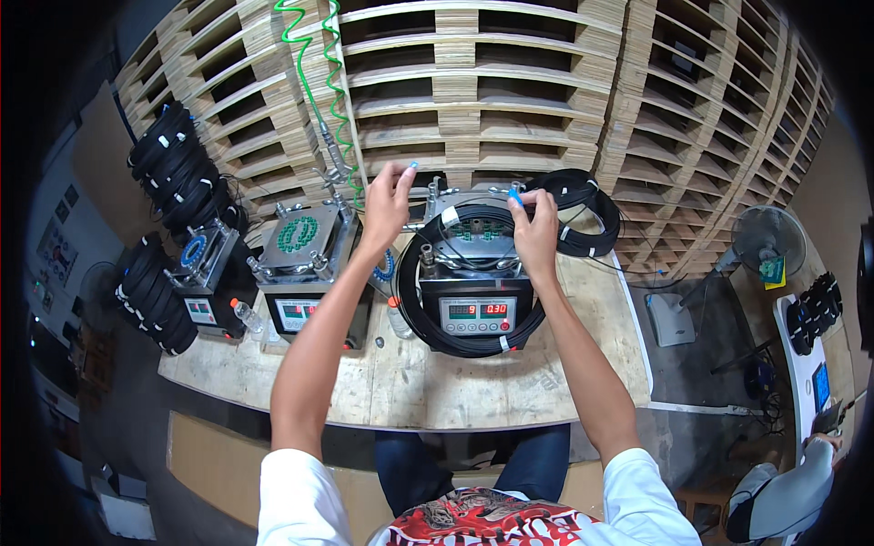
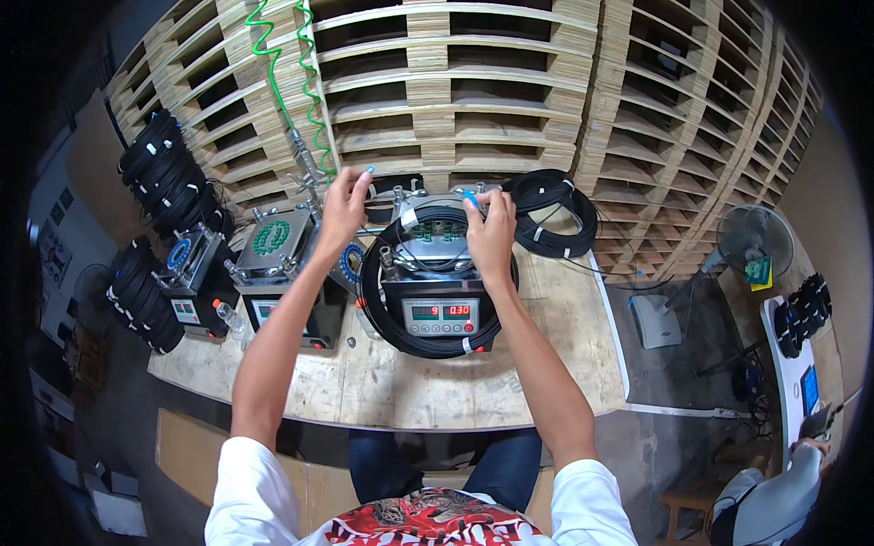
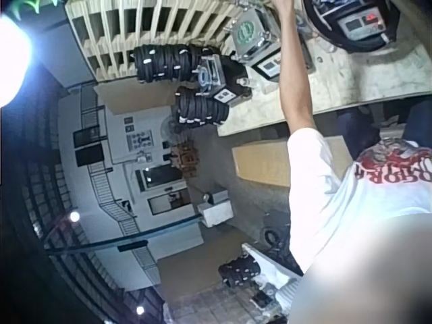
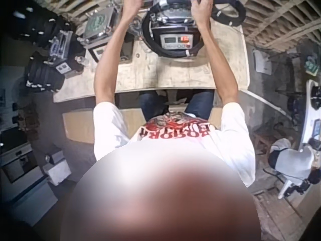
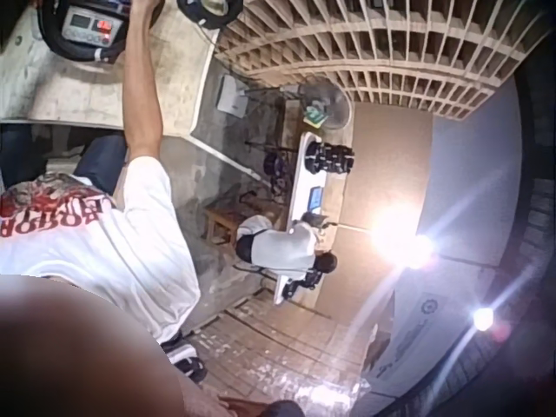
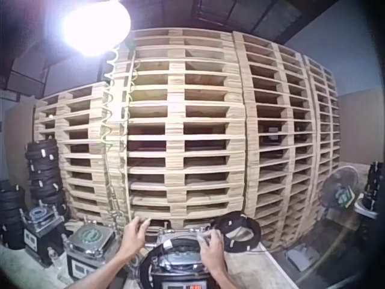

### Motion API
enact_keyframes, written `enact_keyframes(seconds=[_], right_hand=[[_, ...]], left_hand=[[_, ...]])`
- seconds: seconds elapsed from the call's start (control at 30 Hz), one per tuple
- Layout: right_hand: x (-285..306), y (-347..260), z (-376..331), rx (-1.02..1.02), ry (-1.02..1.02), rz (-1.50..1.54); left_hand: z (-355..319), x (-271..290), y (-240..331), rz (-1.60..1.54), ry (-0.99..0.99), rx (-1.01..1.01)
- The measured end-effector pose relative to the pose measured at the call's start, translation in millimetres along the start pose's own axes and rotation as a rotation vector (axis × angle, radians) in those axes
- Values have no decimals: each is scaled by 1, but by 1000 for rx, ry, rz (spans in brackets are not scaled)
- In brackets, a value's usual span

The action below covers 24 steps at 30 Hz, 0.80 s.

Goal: Polishing fiber optic cable connectors using a high-precision lapping machine in a factory environment.

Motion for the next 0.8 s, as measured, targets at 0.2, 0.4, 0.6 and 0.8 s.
enact_keyframes(seconds=[0.2, 0.4, 0.6, 0.8], right_hand=[[9, -52, -17, -242, -47, 149], [13, -41, -30, -247, -51, 108], [46, -46, -65, 145, 219, -311], [10, -18, -118, -546, -42, 623]], left_hand=[[2, 0, -29, -81, 200, 232], [25, -30, 16, -695, 190, 299], [-93, -15, -6, -639, 169, 464], [-174, -44, 24, -797, -97, 627]])
Point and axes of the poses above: each hand's wrist, its own z-axis towards the middle knuckle, its own x-axis out of the back of the hand, y = z × x, the point moved 8 cm from there along z, towards the middle knuckle, and after that the axes turned 2 degrees about z, right-handed, at the moved point
